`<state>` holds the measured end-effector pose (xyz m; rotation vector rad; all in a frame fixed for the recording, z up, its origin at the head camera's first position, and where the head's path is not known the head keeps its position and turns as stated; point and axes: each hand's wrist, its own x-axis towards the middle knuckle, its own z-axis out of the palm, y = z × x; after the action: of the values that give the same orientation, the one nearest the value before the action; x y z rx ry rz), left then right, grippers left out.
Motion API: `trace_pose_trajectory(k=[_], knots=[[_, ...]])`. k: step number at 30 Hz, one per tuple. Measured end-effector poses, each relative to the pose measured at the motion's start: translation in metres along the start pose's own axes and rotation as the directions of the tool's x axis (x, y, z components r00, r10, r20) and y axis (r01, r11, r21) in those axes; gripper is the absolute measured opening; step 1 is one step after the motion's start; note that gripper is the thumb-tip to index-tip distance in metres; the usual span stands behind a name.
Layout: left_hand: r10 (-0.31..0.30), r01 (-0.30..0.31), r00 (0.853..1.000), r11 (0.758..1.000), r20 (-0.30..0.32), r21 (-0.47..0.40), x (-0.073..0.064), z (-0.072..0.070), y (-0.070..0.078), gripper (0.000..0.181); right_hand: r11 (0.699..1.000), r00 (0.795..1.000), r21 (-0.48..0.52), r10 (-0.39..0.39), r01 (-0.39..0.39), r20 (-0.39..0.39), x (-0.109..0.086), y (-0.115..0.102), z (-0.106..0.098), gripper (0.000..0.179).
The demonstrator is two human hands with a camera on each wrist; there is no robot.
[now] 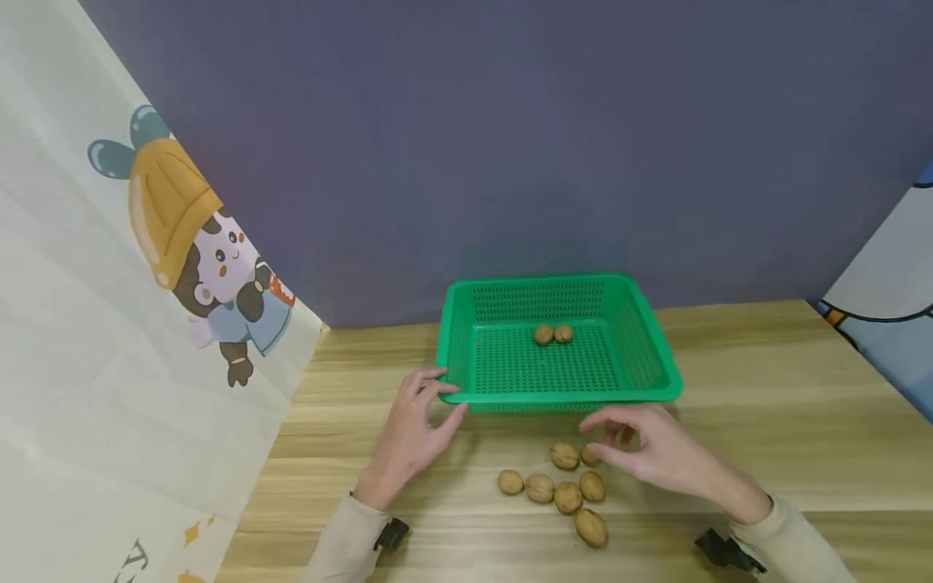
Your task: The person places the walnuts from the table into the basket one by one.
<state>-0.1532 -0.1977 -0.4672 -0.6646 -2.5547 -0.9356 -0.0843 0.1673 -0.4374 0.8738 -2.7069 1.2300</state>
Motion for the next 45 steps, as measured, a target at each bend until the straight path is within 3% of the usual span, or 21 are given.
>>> trace_pose_trajectory(k=[8, 16, 23, 45], knots=[[0.009, -0.009, 1.000, 1.000, -0.007, 0.007, -0.001, 0.000, -0.002, 0.024, 0.995, 0.994, 0.009, 0.097, -0.097, 0.048, -0.005, 0.025, 0.008, 0.027], [0.017, -0.016, 1.000, 1.000, -0.007, 0.011, 0.000, -0.001, -0.001, 0.025, 0.982, 0.975, 0.036, 0.178, -0.184, 0.132, -0.006, 0.039, 0.015, 0.037], [0.024, -0.023, 1.000, 1.000, -0.013, 0.013, 0.001, -0.002, -0.002, 0.025, 0.988, 0.981, 0.016, 0.152, -0.155, 0.118, -0.005, 0.048, 0.022, 0.037], [0.023, -0.024, 1.000, 1.000, -0.008, -0.004, 0.001, 0.001, -0.002, 0.026, 0.985, 0.976, -0.008, 0.171, -0.172, 0.134, -0.006, 0.052, 0.025, 0.040]])
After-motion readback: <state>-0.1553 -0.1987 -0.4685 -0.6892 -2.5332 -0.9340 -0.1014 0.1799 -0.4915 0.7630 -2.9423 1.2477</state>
